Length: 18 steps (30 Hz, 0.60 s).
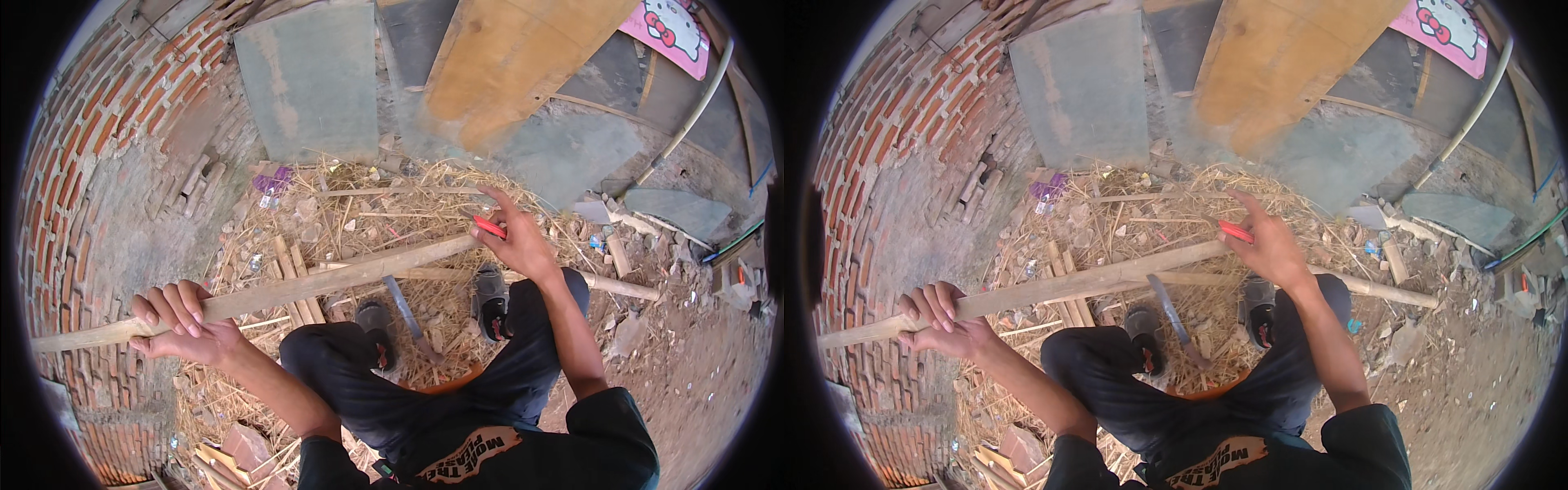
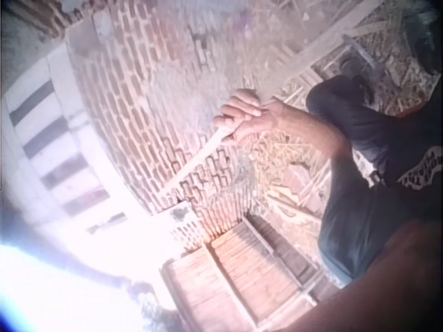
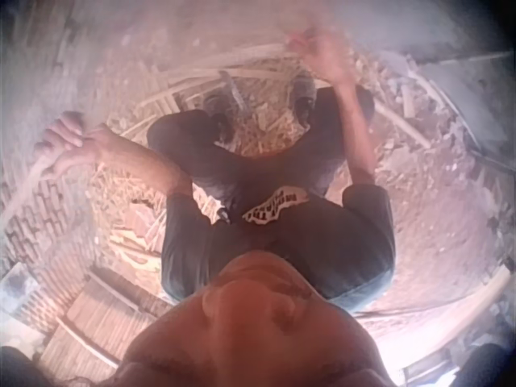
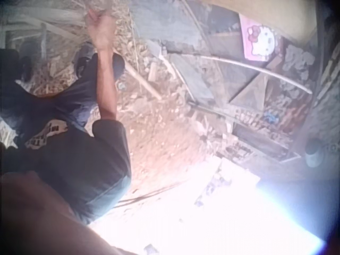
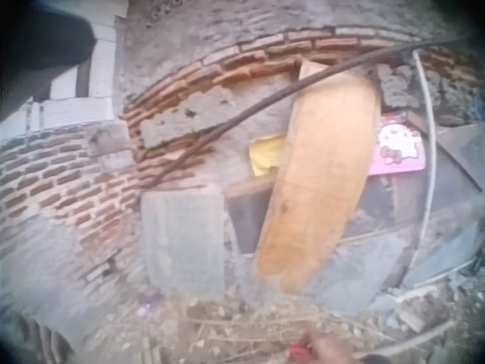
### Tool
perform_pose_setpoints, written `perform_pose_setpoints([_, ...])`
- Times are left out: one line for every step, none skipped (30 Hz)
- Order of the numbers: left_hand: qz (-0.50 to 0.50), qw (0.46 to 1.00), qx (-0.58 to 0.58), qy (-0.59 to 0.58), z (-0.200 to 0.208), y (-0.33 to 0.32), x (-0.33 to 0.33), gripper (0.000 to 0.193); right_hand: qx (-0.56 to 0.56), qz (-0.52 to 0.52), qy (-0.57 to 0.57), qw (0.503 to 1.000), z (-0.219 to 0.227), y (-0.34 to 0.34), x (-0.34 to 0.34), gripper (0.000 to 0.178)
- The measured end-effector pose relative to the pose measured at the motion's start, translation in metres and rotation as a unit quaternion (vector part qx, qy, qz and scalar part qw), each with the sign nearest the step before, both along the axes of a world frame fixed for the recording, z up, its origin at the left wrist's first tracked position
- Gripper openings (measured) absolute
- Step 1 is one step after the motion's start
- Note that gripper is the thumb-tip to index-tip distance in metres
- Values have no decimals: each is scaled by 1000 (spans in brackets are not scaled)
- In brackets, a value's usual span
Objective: The person sits on the ground and uses a red utility knife to shave thin strips from a long piece of light-colored wood. They hold the wood with their left hand and carefully scrape the surface with the knife in their right hand, creating wood shavings that fall to the ground.
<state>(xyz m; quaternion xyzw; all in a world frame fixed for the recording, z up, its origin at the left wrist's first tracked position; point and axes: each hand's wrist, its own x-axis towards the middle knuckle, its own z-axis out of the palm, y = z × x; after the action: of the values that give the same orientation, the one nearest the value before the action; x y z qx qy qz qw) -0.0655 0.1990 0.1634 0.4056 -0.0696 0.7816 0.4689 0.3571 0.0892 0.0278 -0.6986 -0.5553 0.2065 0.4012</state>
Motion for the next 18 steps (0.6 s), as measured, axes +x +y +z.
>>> perform_pose_setpoints([-31,999,12,0,-2,1,-2,54,25,8,-3,1000,-5,-1,2,62])
perform_pose_setpoints([-41,999,23,2,-3,3,-7,55,11,12,-8,1000,-5,-2,5,60])
perform_pose_setpoints([-50,998,34,4,-3,4,-13,56,-2,15,-13,1000,-5,-2,8,58])
perform_pose_setpoints([-59,997,44,5,-4,5,-18,57,-16,19,-18,1000,-6,-3,12,55])
perform_pose_setpoints([-55,997,46,1,-4,4,-23,58,8,12,-31,999,-9,-5,18,50])
perform_pose_setpoints([-51,998,49,-3,-4,3,-27,59,31,5,-44,999,-13,-6,25,45])
perform_pose_setpoints([-47,998,51,-8,-5,2,-32,60,54,-3,-58,997,-16,-6,29,40])
perform_pose_setpoints([-37,998,49,-12,-5,1,-40,62,36,-20,-40,998,-5,-8,26,31])
perform_pose_setpoints([-33,998,50,-17,-5,0,-46,63,26,-18,-50,998,-8,-8,28,32])
perform_pose_setpoints([-29,998,52,-23,-5,-1,-53,63,16,-16,-59,998,-13,-9,32,32])
perform_pose_setpoints([-26,998,54,-32,-8,0,-58,64,7,-16,-71,997,-15,-9,34,33])
perform_pose_setpoints([-21,998,51,-38,-10,1,-64,63,17,-11,-76,997,-16,-10,35,33])
perform_pose_setpoints([-31,997,49,-45,-12,3,-70,61,27,-5,-80,996,-16,-12,33,34])
perform_pose_setpoints([-39,997,47,-51,-13,4,-74,59,37,2,-84,996,-16,-13,32,34])
perform_pose_setpoints([-48,996,46,-57,-15,5,-79,56,39,16,-65,997,-15,-13,30,35])
perform_pose_setpoints([-45,996,45,-66,-18,6,-82,54,42,29,-46,998,-14,-12,28,37])
perform_pose_setpoints([-42,995,44,-73,-20,6,-85,51,44,44,-27,998,-13,-13,26,38])
perform_pose_setpoints([-39,995,43,-81,-22,7,-88,49,7,65,-13,998,-10,-13,26,37])
